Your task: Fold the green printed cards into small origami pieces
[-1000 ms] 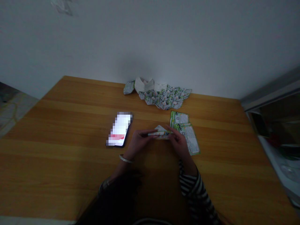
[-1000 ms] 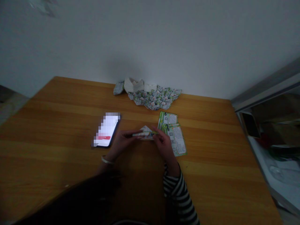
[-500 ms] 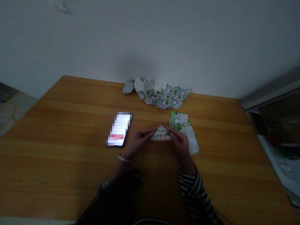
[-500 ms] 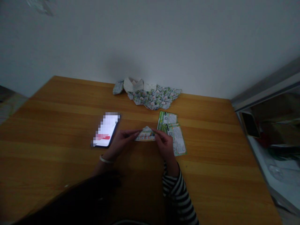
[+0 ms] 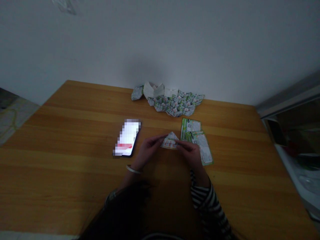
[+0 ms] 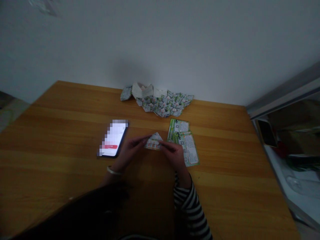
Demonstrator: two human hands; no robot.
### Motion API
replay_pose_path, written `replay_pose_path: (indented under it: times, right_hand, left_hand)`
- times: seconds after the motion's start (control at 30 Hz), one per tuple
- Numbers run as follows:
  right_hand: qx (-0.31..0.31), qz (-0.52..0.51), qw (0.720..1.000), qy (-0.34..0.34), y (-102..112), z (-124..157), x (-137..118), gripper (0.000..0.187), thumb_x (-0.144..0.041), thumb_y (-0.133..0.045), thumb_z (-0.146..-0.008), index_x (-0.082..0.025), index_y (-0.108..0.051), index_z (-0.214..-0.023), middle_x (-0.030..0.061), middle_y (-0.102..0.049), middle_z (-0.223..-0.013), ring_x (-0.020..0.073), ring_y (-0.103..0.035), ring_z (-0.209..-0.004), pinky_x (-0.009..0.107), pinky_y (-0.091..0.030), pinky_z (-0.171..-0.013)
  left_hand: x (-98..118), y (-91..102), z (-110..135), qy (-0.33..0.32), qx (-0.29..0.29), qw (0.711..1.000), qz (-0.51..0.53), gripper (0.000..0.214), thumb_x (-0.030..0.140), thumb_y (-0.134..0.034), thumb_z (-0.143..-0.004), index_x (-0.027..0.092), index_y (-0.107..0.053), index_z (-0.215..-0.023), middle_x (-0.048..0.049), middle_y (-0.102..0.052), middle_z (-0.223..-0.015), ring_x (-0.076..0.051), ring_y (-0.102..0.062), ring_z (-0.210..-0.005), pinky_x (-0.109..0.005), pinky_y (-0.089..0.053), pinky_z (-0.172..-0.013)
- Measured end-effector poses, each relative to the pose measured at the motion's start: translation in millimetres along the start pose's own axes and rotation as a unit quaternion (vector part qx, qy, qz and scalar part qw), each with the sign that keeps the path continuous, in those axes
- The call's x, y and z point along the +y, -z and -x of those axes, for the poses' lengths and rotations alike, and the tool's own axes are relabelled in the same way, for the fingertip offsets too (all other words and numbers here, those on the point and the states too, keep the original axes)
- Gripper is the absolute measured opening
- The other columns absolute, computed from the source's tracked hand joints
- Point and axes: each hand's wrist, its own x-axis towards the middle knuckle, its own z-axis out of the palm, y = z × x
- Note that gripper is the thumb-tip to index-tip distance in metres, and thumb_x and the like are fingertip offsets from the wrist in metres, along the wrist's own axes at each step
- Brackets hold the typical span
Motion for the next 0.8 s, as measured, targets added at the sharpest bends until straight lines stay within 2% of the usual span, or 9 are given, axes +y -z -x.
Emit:
replay_pose_path:
  times: [0.2,0.4,0.53,0.67,0.8]
  right_hand:
    - [-0.032,0.005,0.999,-0.014,-2,0,3,0.031,-0.032,-0.076,-0.073,-0.025,-0.076,-0.103,0.0048,-0.077,-0.101,0.0245,-0.074,-0.089,0.041,-0.059,-0.085]
    - [-0.018,-0.002,1.000,-0.015,-3,-1,4,0.029,-0.031,-0.075,-0.072,-0.026,-0.077,-0.100,0.0035,-0.078,-0.097,0.0240,-0.074,-0.087,0.040,-0.059,-0.083]
    - [-0.003,0.034,0.999,-0.005,-2,-2,7,0.025,-0.025,-0.072,-0.074,-0.026,-0.077,-0.099,0.0023,-0.078,-0.094,0.0220,-0.074,-0.084,0.036,-0.059,-0.079]
    - [0.010,0.073,0.997,0.017,-1,-3,8,0.022,-0.023,-0.068,-0.077,-0.027,-0.078,-0.096,0.0010,-0.078,-0.092,0.0213,-0.073,-0.082,0.034,-0.058,-0.076]
    - [0.031,0.154,0.986,0.057,-2,-1,3,0.017,-0.024,-0.067,-0.080,-0.028,-0.078,-0.092,0.0003,-0.079,-0.086,0.0211,-0.072,-0.076,0.032,-0.056,-0.071]
  left_hand:
    - [-5,-5.5,1,0.007,0.001,0.998,-0.057,0.029,0.031,-0.072,-0.080,0.020,-0.074,-0.106,-0.0042,-0.076,-0.108,-0.024,-0.070,-0.101,-0.038,-0.053,-0.094]
    - [-8,-2.6,0,0.033,-0.011,0.997,-0.075,0.036,0.026,-0.078,-0.072,0.019,-0.074,-0.107,-0.0047,-0.076,-0.106,-0.025,-0.072,-0.098,-0.037,-0.055,-0.092]
    - [-6,1.0,-1,0.018,-0.027,0.997,-0.075,0.037,0.024,-0.074,-0.076,0.020,-0.071,-0.113,-0.0049,-0.072,-0.116,-0.024,-0.069,-0.105,-0.039,-0.051,-0.098]
    - [-7,5.5,-3,0.015,-0.073,0.993,-0.087,0.035,0.025,-0.066,-0.083,0.021,-0.068,-0.118,-0.0048,-0.069,-0.121,-0.023,-0.067,-0.109,-0.039,-0.049,-0.100]
    - [-13,3.7,-3,-0.016,-0.066,0.984,-0.163,0.030,0.026,-0.064,-0.085,0.022,-0.071,-0.114,-0.0050,-0.074,-0.112,-0.024,-0.070,-0.102,-0.038,-0.051,-0.094]
